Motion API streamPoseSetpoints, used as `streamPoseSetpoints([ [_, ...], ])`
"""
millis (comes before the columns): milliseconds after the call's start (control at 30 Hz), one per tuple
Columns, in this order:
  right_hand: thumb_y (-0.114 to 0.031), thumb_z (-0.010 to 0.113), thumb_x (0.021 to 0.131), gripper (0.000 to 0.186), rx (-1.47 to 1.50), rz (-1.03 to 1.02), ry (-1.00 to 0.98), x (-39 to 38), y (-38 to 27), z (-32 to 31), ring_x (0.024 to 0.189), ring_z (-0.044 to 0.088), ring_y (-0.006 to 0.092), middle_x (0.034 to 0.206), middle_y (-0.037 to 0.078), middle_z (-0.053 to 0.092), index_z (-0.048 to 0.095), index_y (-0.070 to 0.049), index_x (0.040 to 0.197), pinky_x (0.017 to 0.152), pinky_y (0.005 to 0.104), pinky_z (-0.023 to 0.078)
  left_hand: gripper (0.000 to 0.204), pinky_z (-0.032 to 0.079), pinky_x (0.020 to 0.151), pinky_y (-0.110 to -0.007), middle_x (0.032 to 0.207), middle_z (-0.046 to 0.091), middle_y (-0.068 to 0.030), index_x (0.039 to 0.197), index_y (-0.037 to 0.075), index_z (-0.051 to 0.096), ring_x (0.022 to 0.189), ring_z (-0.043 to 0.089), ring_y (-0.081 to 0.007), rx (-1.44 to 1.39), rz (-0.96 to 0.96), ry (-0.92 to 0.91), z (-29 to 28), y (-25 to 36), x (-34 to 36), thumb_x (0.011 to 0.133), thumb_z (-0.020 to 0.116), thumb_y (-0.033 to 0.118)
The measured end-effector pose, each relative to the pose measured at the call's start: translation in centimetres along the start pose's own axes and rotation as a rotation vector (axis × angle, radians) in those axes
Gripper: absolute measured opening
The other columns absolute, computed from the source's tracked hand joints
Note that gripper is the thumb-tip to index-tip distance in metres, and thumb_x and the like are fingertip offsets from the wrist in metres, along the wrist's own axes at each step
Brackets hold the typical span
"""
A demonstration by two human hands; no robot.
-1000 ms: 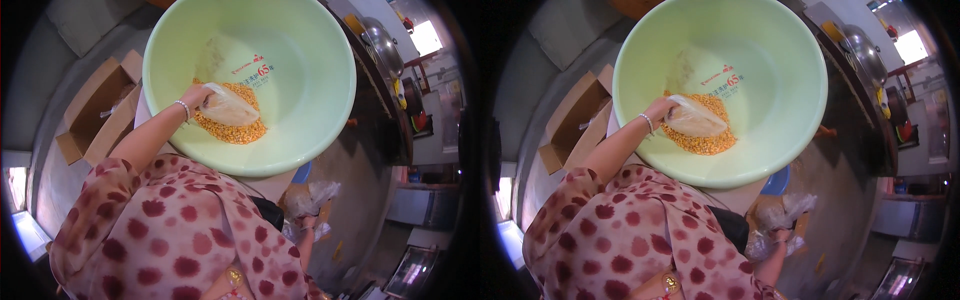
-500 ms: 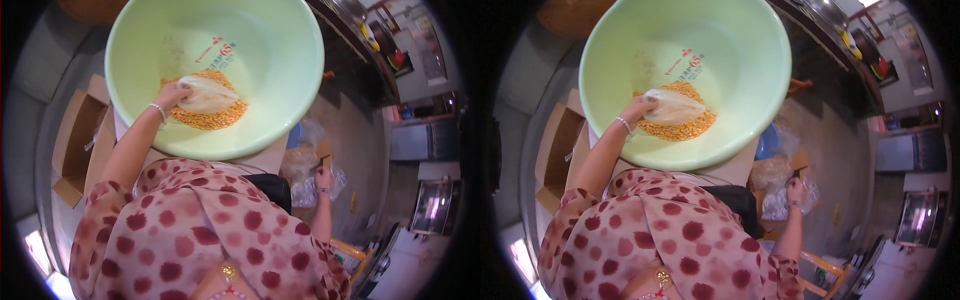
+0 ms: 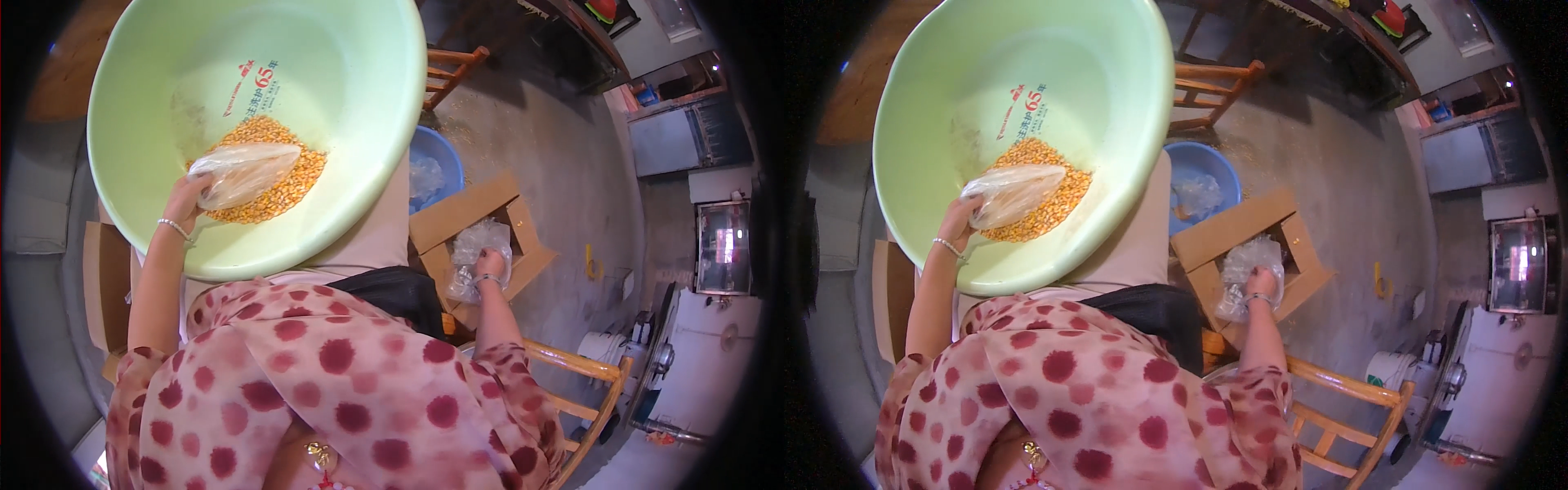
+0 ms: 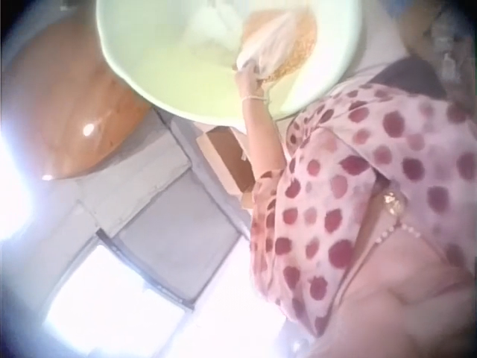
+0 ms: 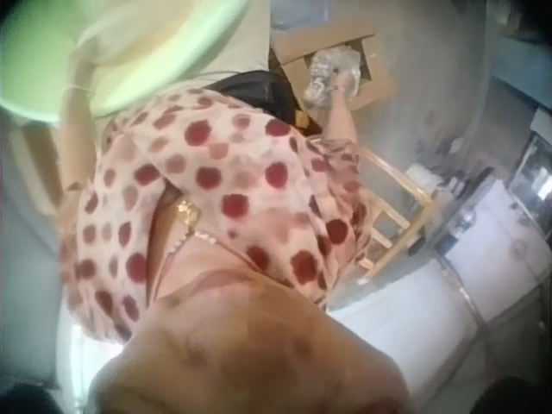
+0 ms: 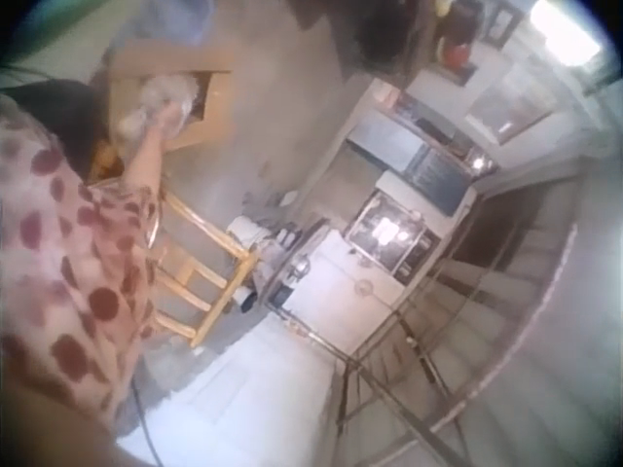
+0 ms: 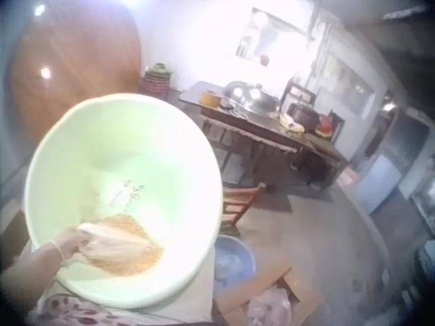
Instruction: The person scoops corn seeds from a large green basin into a small plastic bag using their hands and then sets the filled bag back into the basin.
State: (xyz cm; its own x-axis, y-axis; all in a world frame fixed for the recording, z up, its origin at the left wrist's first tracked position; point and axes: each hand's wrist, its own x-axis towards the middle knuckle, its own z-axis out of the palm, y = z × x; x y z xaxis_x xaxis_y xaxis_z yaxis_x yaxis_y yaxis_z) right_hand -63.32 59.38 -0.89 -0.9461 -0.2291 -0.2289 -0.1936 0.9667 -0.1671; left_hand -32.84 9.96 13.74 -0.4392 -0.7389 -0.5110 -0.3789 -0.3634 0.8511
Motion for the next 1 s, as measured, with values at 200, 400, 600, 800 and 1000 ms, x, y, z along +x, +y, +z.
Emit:
streamPoseSetpoints([
  [200,-0.014,0.052,0.071,0.023,-0.338,-0.177,-0.252,3.7,0.7,7.6,0.086,0.058,0.0282,0.097,0.015,0.058,0.063,-0.007,0.09,0.074,0.0354,0.045,0.025,0.043,0.054,-0.023,0.079,0.055,-0.0015,0.097,0.004,0.053,0.066,0.053,-0.01,0.038,-0.048,-0.011,1.9,1.3,-0.2,0.075,0.056,0.016],
  [400,-0.015,0.053,0.07,0.023,-0.446,-0.624,-0.435,6.0,-3.3,1.9,0.086,0.059,0.0263,0.095,0.015,0.06,0.064,-0.007,0.089,0.075,0.035,0.045,0.024,0.043,0.052,-0.022,0.079,0.056,-0.0018,0.095,0.002,0.054,0.065,0.053,-0.0098,0.053,-0.001,-0.06,1.4,1.9,-1.0,0.074,0.055,0.013],
  [600,-0.001,0.047,0.07,0.024,0.095,-0.315,-0.658,4.5,-5.1,-10.5,0.072,0.059,0.0192,0.083,0.012,0.062,0.063,-0.003,0.088,0.064,0.0297,0.047,0.022,0.043,0.051,-0.021,0.079,0.056,-0.0017,0.098,0.001,0.052,0.064,0.053,-0.0082,-0.182,0.033,-0.061,1.7,1.4,-0.1,0.078,0.05,0.009],
  [800,-0.01,0.056,0.071,0.025,0.299,-0.022,0.199,8.6,-0.7,-11.8,0.068,0.058,0.0212,0.081,0.013,0.061,0.059,0.0,0.093,0.061,0.0326,0.046,0.016,0.042,0.051,-0.02,0.069,0.053,0.0015,0.093,0.001,0.052,0.057,0.05,-0.0064,-0.22,0.013,-0.033,4.2,3.9,-2.2,0.08,0.05,0.009],
  [1000,-0.01,0.047,0.075,0.03,-0.12,-0.067,0.099,0.6,3.4,8.8,0.088,0.056,0.0263,0.098,0.015,0.057,0.057,-0.004,0.102,0.077,0.036,0.043,0.021,0.044,0.056,-0.021,0.078,0.056,-0.0008,0.098,0.002,0.052,0.066,0.052,-0.0076,-0.152,0.022,-0.16,4.5,4.2,-2.2,0.078,0.054,0.009],
])
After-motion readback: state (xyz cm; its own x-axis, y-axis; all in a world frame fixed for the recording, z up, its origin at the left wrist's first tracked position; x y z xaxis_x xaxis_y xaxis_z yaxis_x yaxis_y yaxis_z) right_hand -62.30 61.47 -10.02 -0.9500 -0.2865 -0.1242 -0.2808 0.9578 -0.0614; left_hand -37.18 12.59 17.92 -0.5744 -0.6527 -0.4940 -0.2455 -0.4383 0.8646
